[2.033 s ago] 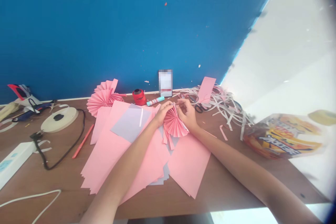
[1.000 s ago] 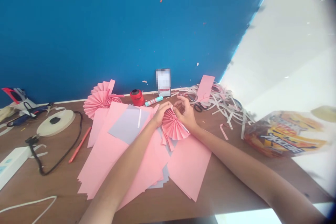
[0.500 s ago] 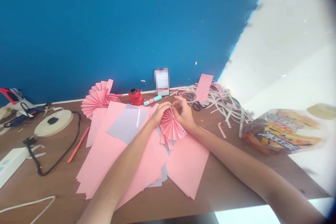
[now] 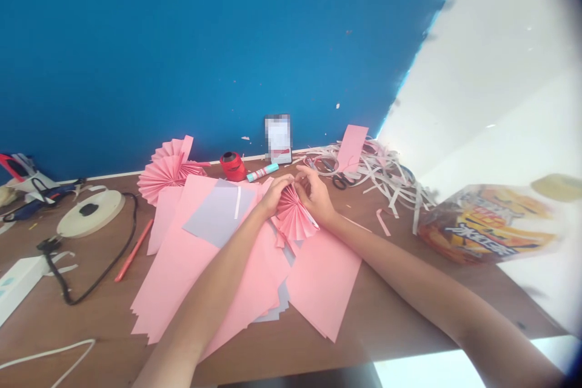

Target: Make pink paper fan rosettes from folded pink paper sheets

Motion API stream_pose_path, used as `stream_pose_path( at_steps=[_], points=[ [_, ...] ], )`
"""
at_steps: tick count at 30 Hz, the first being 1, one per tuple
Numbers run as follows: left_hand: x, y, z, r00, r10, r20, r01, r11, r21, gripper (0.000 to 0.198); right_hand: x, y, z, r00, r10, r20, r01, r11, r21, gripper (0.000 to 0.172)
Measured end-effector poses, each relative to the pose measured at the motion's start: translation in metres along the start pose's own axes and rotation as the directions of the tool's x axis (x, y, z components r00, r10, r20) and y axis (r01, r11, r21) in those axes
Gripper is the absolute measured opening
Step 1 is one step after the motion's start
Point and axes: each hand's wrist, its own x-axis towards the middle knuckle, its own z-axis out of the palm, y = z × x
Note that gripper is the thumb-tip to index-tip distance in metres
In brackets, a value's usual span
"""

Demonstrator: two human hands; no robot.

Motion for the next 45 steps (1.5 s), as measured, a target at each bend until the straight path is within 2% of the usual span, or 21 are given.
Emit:
stream_pose_path(
  at_steps=[6, 15, 19, 22, 28, 30, 35, 42, 45],
  points=[
    [0.001, -0.006, -0.005, 0.987, -0.051, -0.151, 0.052, 0.999, 0.005, 0.011, 0.001, 0.002, 0.001, 1.000, 0.019, 0.008, -0.019, 1.000, 0.015, 0.040],
    [0.000, 0.002, 0.000, 0.995, -0.083, -0.057, 0.083, 0.997, -0.004, 0.019, 0.001, 0.003, 0.001, 1.000, -0.007, 0.007, 0.007, 1.000, 0.001, 0.040],
    [0.000, 0.001, 0.000, 1.000, -0.013, -0.008, 0.013, 1.000, -0.011, 0.019, 0.001, 0.003, 0.001, 1.000, 0.000, 0.027, 0.000, 1.000, -0.024, 0.041],
    [0.001, -0.002, -0.001, 1.000, -0.001, -0.028, 0.001, 1.000, -0.014, 0.017, 0.000, 0.004, 0.002, 1.000, 0.002, 0.021, -0.001, 0.999, -0.048, 0.040],
    [0.000, 0.000, -0.001, 0.984, -0.083, -0.159, 0.080, 0.996, -0.027, 0.016, 0.001, 0.004, 0.002, 1.000, 0.021, 0.000, -0.021, 0.998, -0.055, 0.038],
    [-0.002, 0.004, 0.001, 0.987, -0.082, -0.136, 0.077, 0.996, -0.035, 0.018, 0.001, 0.004, 0.002, 1.000, 0.024, -0.003, -0.024, 0.999, -0.048, 0.038],
    [-0.006, 0.015, 0.006, 0.995, -0.081, 0.059, 0.083, 0.996, -0.041, 0.022, 0.002, 0.002, 0.001, 0.999, 0.002, -0.047, -0.003, 1.000, -0.010, 0.036],
    [-0.005, 0.015, 0.007, 0.999, -0.043, 0.020, 0.042, 0.999, 0.014, 0.021, 0.007, 0.003, -0.002, 0.997, 0.039, -0.069, -0.032, 0.994, 0.103, 0.031],
    [-0.005, 0.014, 0.006, 0.998, -0.047, 0.039, 0.047, 0.999, 0.000, 0.020, 0.008, 0.007, -0.002, 0.996, 0.068, -0.058, -0.059, 0.987, 0.151, 0.033]
  ],
)
